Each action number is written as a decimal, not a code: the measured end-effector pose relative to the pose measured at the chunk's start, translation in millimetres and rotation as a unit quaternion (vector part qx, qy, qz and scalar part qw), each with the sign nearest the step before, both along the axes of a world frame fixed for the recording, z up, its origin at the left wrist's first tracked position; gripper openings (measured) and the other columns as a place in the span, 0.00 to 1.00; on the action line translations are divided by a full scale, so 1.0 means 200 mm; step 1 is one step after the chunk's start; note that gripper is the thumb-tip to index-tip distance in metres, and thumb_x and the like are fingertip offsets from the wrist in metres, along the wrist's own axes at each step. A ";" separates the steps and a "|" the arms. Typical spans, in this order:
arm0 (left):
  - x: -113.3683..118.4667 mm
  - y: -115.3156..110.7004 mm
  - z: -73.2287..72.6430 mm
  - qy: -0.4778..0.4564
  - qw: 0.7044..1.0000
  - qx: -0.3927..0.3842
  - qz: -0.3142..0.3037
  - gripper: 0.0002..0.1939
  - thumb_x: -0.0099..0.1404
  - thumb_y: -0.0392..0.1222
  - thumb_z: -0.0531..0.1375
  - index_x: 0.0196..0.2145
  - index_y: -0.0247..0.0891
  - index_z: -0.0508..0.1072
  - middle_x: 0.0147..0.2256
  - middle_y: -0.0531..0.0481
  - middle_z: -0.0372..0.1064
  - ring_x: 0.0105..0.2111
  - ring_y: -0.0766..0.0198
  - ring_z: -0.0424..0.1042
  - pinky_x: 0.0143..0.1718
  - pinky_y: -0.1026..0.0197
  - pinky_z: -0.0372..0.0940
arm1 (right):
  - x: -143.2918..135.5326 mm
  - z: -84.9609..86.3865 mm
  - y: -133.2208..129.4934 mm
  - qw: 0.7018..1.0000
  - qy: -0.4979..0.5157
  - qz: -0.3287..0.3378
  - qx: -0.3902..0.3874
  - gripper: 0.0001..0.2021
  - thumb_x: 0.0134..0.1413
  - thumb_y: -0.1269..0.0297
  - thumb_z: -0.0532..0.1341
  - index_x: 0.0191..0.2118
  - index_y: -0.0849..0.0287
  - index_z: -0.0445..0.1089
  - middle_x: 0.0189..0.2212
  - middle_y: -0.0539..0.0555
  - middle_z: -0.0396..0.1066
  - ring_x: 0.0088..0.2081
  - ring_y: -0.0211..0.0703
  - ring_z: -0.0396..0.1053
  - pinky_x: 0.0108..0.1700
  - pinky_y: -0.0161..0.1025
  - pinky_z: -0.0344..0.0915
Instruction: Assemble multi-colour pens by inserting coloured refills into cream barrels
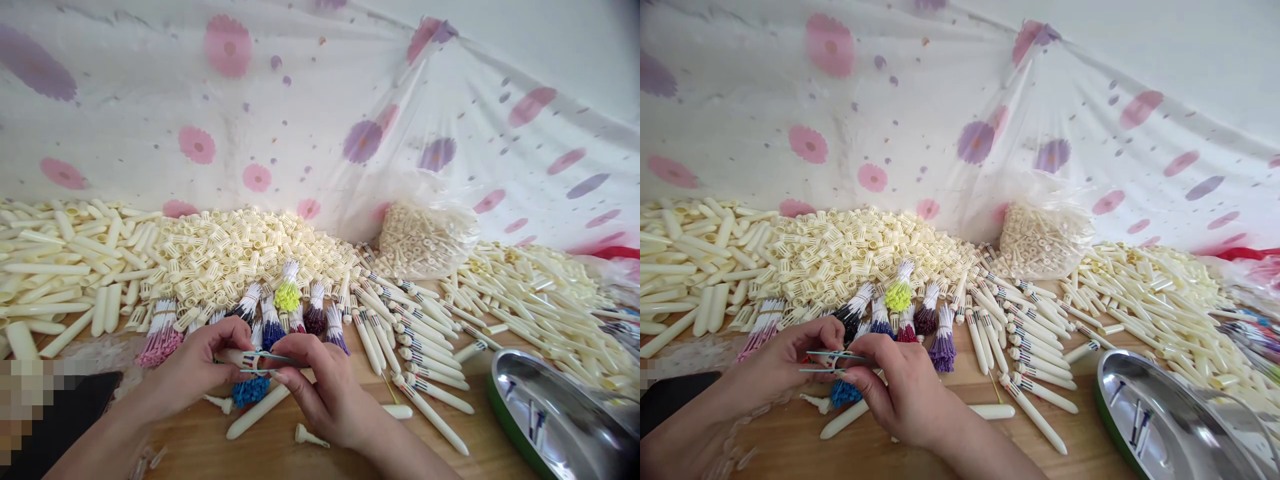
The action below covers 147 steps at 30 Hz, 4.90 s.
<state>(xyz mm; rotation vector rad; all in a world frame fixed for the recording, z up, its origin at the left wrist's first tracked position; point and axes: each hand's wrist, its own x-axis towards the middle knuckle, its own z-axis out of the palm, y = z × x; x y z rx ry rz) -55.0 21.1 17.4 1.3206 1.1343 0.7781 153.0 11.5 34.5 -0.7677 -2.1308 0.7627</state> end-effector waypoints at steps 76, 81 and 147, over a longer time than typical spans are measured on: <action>-0.19 0.07 0.08 -0.009 0.972 0.147 0.185 0.13 0.41 0.33 0.67 0.22 0.42 0.66 0.27 0.55 0.63 0.30 0.62 0.64 0.32 0.63 0.63 | -0.17 -0.25 0.00 0.915 -0.353 0.120 0.155 0.09 0.57 0.63 0.56 0.27 0.59 0.64 0.26 0.48 0.70 0.29 0.38 0.64 0.29 0.35 0.53; -0.25 0.04 0.12 0.021 0.962 0.153 0.225 0.13 0.41 0.38 0.68 0.24 0.43 0.67 0.29 0.56 0.63 0.31 0.61 0.64 0.33 0.63 0.63 | -0.20 -0.17 0.04 0.916 -0.373 0.064 0.133 0.17 0.63 0.59 0.49 0.26 0.59 0.64 0.22 0.49 0.70 0.25 0.36 0.65 0.25 0.36 0.45; -0.19 -0.40 -0.20 0.112 0.987 0.105 0.036 0.11 0.63 0.45 0.55 0.43 0.44 0.71 0.38 0.49 0.75 0.36 0.59 0.73 0.34 0.63 0.69 | -0.31 -0.20 -0.02 0.985 -0.171 -0.014 -0.028 0.20 0.64 0.59 0.44 0.22 0.59 0.57 0.19 0.46 0.55 0.21 0.32 0.53 0.26 0.31 0.48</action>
